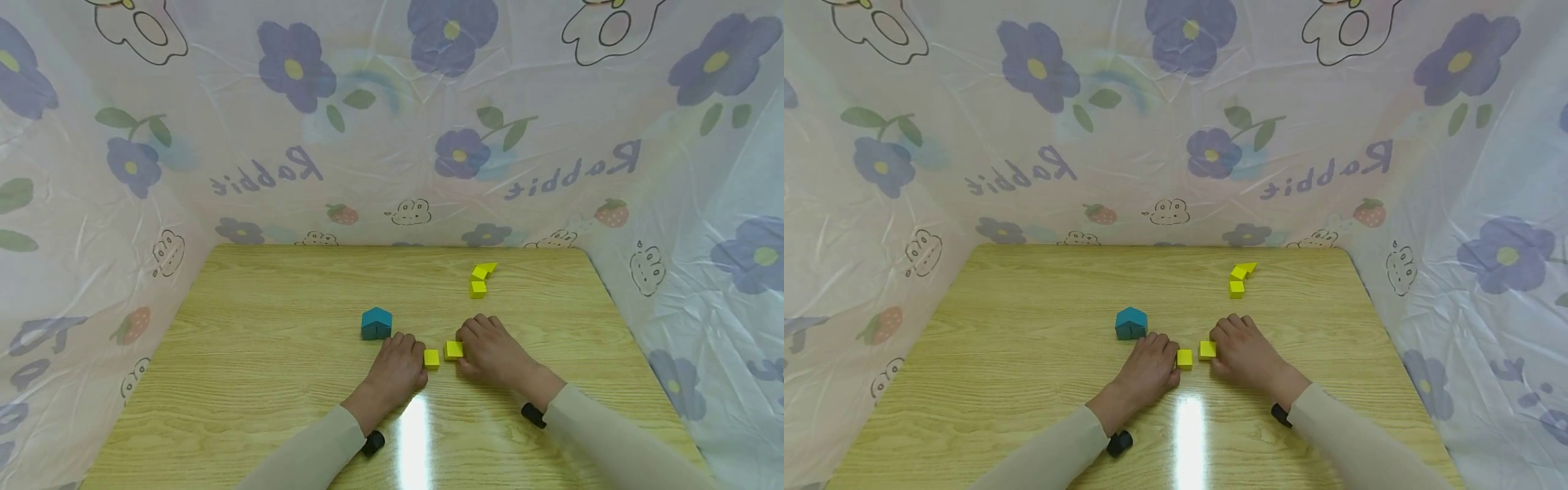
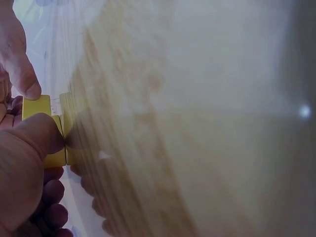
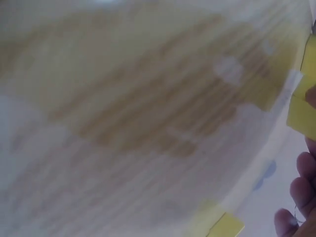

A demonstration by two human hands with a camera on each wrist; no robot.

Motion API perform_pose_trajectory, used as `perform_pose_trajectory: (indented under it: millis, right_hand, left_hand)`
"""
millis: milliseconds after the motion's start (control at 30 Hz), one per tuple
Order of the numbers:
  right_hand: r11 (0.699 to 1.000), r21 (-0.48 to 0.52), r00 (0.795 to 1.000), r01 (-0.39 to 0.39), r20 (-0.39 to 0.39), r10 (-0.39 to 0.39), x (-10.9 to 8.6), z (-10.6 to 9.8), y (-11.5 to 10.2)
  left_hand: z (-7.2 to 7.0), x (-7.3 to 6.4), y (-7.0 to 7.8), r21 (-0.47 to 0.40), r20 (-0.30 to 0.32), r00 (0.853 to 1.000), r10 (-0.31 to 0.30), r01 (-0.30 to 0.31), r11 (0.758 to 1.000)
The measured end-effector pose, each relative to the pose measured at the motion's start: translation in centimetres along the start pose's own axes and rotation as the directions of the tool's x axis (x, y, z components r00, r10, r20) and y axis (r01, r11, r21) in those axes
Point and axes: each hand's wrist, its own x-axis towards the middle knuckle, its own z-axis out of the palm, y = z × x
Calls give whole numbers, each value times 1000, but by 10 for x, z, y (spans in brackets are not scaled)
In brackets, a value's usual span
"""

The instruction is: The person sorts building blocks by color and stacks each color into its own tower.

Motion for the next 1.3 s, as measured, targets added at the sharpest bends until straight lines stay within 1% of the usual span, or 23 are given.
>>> perform_pose_trajectory:
  millis: [67,200,433,567,733,900,1000,1133,1300]
  right_hand:
    - [1000,3,1000,-4,21,4,0,1,-3]
    - [1000,7,999,-2,37,2,1,4,-8]
    - [1000,9,1000,23,14,-23,1,9,-11]
    - [1000,4,1000,27,14,-27,2,10,-11]
    - [999,-2,999,34,18,-34,2,9,-12]
    - [999,-13,999,50,-3,-50,3,9,-11]
    - [999,-18,999,48,0,-48,3,9,-11]
    - [999,-4,999,36,19,-36,2,10,-11]
    - [999,29,999,40,-14,-39,4,5,-8]
  left_hand:
    - [0,0,0,-5,5,1000,-2,2,1000]
    - [0,1,0,-18,12,1000,-3,3,1000]
    - [1,1,-1,-2,-5,1000,7,-7,1000]
    - [1,1,-1,-5,-16,1000,7,-8,1000]
    - [0,1,-1,2,-17,1000,7,-7,1000]
    - [-1,1,-1,0,-20,1000,10,-10,1000]
    - [-1,1,-1,-5,-17,1000,9,-10,1000]
    - [-2,1,-1,-18,-7,1000,4,-4,1000]
    - [-2,0,-1,-41,-2,1000,-3,3,999]
